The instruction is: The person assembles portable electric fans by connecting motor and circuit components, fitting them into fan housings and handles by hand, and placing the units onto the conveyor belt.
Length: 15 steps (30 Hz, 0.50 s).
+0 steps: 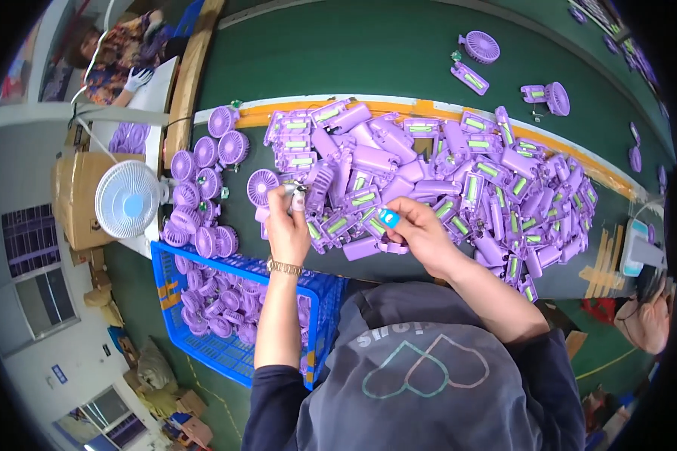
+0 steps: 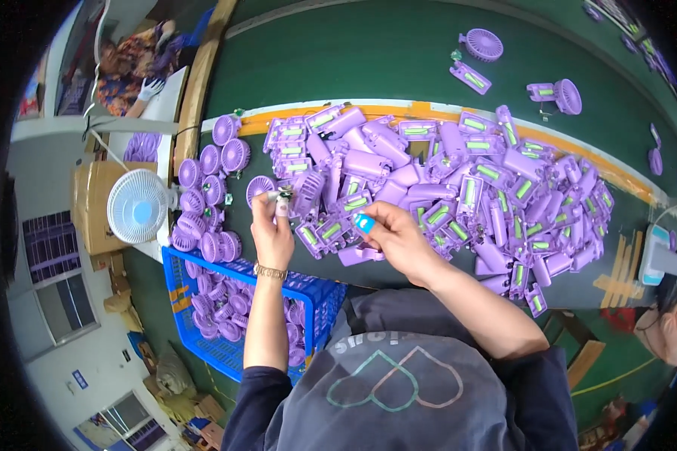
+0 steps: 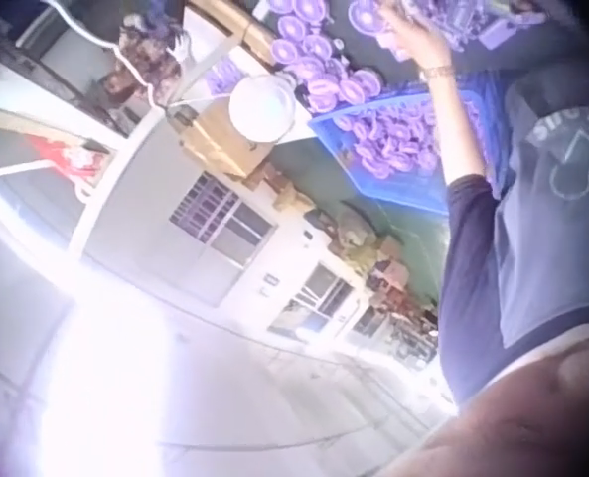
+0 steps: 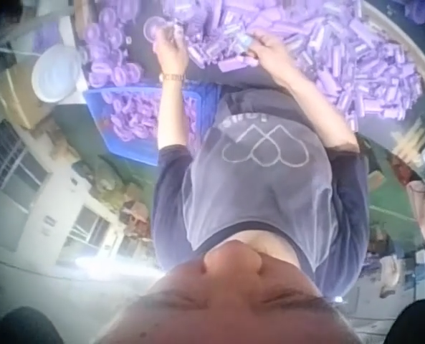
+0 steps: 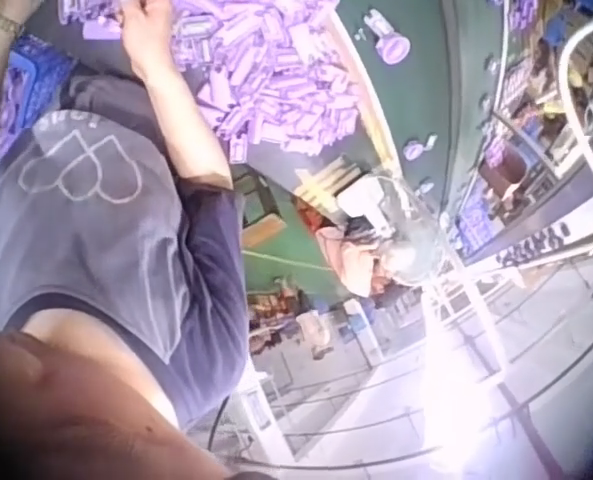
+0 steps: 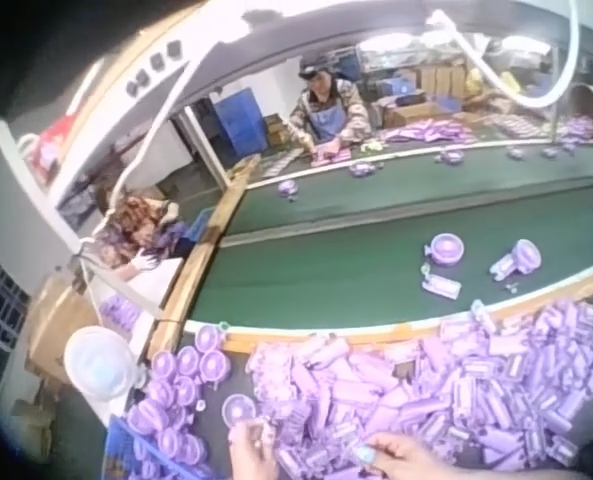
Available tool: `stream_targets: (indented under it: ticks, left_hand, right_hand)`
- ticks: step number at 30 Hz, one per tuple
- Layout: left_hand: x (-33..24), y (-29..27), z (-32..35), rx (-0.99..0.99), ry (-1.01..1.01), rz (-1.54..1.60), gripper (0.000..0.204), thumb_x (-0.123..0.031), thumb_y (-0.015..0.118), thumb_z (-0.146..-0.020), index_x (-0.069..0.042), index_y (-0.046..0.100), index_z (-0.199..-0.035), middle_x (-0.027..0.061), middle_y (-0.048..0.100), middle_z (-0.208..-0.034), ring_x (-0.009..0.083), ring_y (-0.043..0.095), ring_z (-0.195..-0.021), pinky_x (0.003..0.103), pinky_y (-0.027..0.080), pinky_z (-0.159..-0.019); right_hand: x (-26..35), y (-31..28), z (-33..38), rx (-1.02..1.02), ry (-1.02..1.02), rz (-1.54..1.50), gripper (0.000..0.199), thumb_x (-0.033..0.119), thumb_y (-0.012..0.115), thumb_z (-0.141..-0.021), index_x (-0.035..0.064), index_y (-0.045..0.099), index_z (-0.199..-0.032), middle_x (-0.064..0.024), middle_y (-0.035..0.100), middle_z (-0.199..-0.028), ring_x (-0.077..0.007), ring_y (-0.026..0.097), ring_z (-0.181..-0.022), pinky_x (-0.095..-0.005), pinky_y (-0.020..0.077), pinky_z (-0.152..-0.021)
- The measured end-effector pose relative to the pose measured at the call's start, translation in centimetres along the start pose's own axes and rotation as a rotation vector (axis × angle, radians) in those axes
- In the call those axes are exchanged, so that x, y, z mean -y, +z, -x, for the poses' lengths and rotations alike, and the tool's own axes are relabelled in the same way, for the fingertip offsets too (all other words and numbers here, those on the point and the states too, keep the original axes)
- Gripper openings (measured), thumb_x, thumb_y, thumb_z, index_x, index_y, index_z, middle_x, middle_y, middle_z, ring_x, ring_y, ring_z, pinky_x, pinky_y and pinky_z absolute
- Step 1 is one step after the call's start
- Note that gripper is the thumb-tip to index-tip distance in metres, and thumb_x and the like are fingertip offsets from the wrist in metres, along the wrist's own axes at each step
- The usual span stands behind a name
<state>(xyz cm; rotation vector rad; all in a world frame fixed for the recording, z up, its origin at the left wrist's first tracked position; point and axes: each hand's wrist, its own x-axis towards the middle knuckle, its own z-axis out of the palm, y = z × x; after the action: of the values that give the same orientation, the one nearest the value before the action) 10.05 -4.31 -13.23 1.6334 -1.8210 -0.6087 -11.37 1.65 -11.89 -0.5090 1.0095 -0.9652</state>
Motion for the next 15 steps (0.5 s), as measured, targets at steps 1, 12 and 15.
stream_targets:
  ticks: [1, 12, 15]
  left_hand:
    - [-0.4, 0.5, -0.5, 0.030, -0.066, 0.198, 0.017, -0.005, 0.047, -0.088, -0.003, 0.041, -0.103, 0.0150, 0.065, -0.092, 0.0176, 0.061, -0.072, 0.028, 0.045, -0.063]
    - [-9.1, 2.0, -0.7, 0.419, -0.073, 0.919, 0.015, 0.004, 0.051, -0.084, 0.000, 0.041, -0.094, 0.0184, 0.055, -0.110, 0.0144, 0.055, -0.095, 0.026, 0.045, -0.081]
    - [-9.2, 2.3, -1.8, 0.454, -0.108, 1.090, 0.016, 0.005, 0.056, -0.081, 0.002, 0.046, -0.093, 0.0186, 0.056, -0.107, 0.0188, 0.055, -0.100, 0.029, 0.046, -0.083]
  right_hand:
    - [0.3, 0.0, -0.2, -0.022, -0.004, -0.007, 0.007, 0.009, 0.049, -0.089, 0.0035, 0.054, -0.091, 0.0035, 0.048, -0.070, -0.0039, 0.041, -0.061, -0.0183, 0.0339, -0.056]
    - [4.8, 0.7, 0.9, -0.058, -0.115, -0.112, 0.010, 0.011, 0.053, -0.088, 0.0011, 0.053, -0.089, 0.0004, 0.050, -0.065, -0.0042, 0.040, -0.054, -0.0190, 0.0322, -0.048]
    - [5.5, 0.4, 0.8, -0.068, -0.125, -0.075, 0.010, 0.010, 0.053, -0.088, 0.0003, 0.053, -0.090, 0.0004, 0.051, -0.066, -0.0036, 0.041, -0.055, -0.0184, 0.0331, -0.049]
